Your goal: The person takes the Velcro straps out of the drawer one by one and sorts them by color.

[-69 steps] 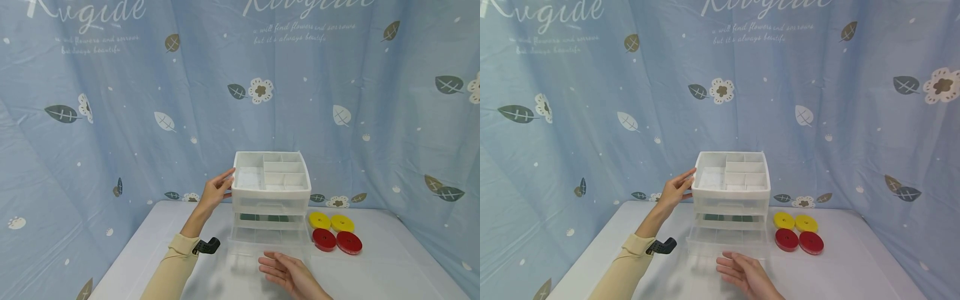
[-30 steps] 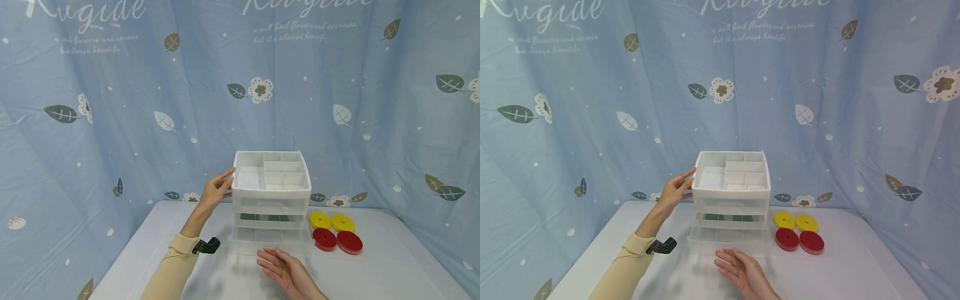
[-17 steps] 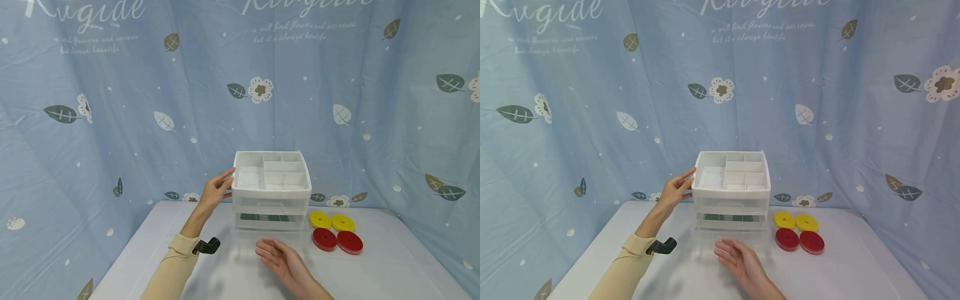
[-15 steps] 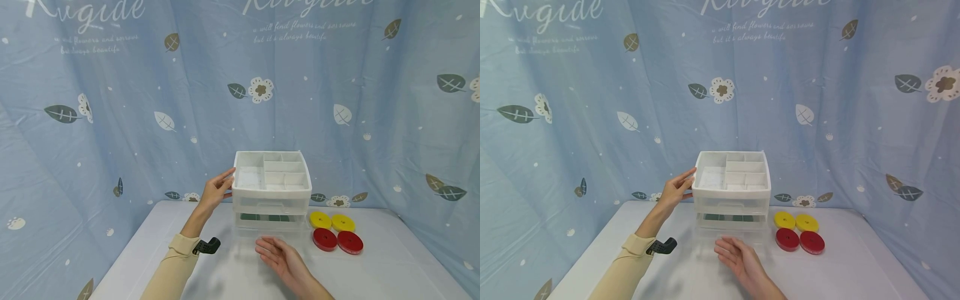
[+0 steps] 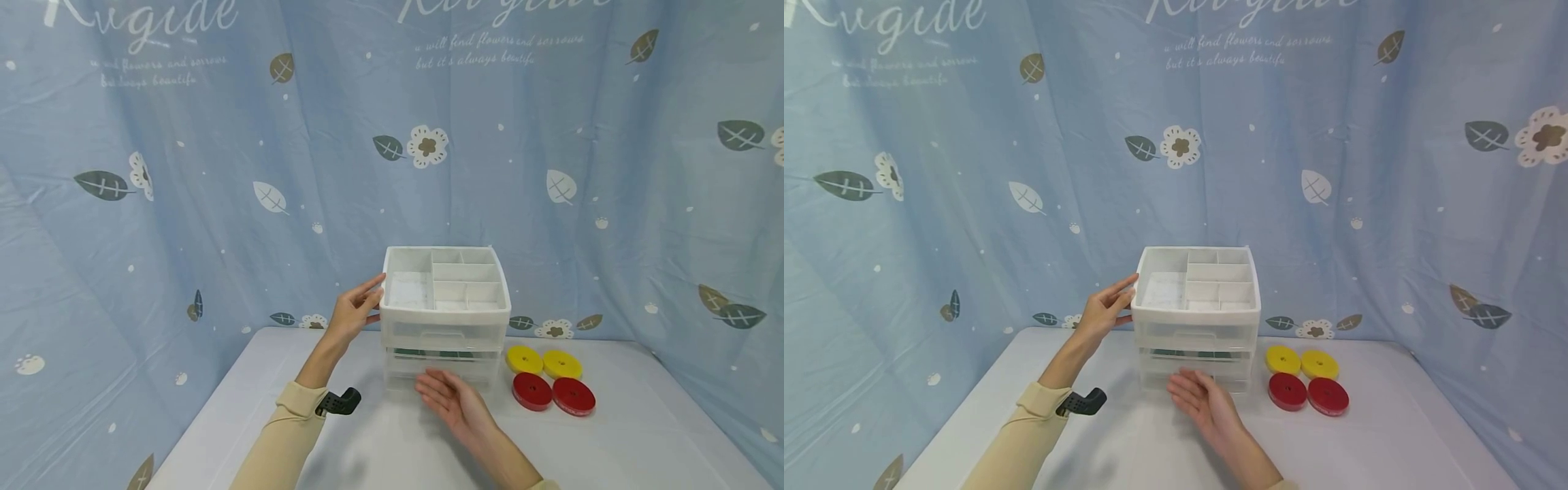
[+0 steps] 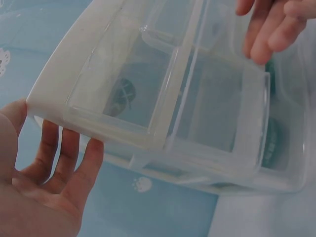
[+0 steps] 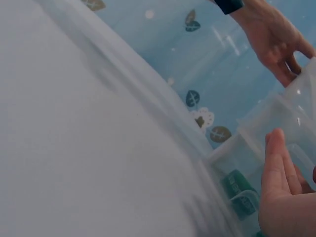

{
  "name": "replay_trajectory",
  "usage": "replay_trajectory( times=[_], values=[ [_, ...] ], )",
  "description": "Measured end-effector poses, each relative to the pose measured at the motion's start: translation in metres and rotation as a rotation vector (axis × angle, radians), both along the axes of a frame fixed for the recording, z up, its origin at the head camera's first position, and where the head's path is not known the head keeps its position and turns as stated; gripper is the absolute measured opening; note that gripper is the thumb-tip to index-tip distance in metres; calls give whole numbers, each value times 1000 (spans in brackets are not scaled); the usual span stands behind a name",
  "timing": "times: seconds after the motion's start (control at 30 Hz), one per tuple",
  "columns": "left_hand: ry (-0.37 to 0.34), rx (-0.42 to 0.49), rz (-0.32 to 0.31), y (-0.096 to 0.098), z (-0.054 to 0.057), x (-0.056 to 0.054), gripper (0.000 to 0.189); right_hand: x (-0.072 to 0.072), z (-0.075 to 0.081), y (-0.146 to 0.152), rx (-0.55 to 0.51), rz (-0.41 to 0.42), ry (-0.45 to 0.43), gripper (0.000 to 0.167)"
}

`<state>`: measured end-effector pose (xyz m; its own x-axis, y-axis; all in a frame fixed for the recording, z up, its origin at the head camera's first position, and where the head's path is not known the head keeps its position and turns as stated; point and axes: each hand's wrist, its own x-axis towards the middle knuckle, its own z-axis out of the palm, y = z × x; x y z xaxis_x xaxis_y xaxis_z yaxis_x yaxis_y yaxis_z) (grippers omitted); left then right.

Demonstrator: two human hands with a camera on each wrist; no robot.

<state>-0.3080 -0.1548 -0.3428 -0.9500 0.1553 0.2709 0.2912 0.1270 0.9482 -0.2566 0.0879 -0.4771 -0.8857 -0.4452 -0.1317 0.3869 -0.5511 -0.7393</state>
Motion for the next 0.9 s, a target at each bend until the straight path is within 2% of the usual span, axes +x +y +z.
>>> replay_trajectory(
  times=[0.2, 0.67, 0.9],
  values=[
    [-6, 3, -4, 1, 1, 0, 43, -8, 0, -1, 12, -9, 47, 52],
    [-12, -1, -5, 0, 6, 3, 43, -14, -1, -2, 71, -37, 42, 55],
    [-4, -7, -8, -1, 2, -2, 43, -16, -6, -1, 101, -65, 40, 54]
  ],
)
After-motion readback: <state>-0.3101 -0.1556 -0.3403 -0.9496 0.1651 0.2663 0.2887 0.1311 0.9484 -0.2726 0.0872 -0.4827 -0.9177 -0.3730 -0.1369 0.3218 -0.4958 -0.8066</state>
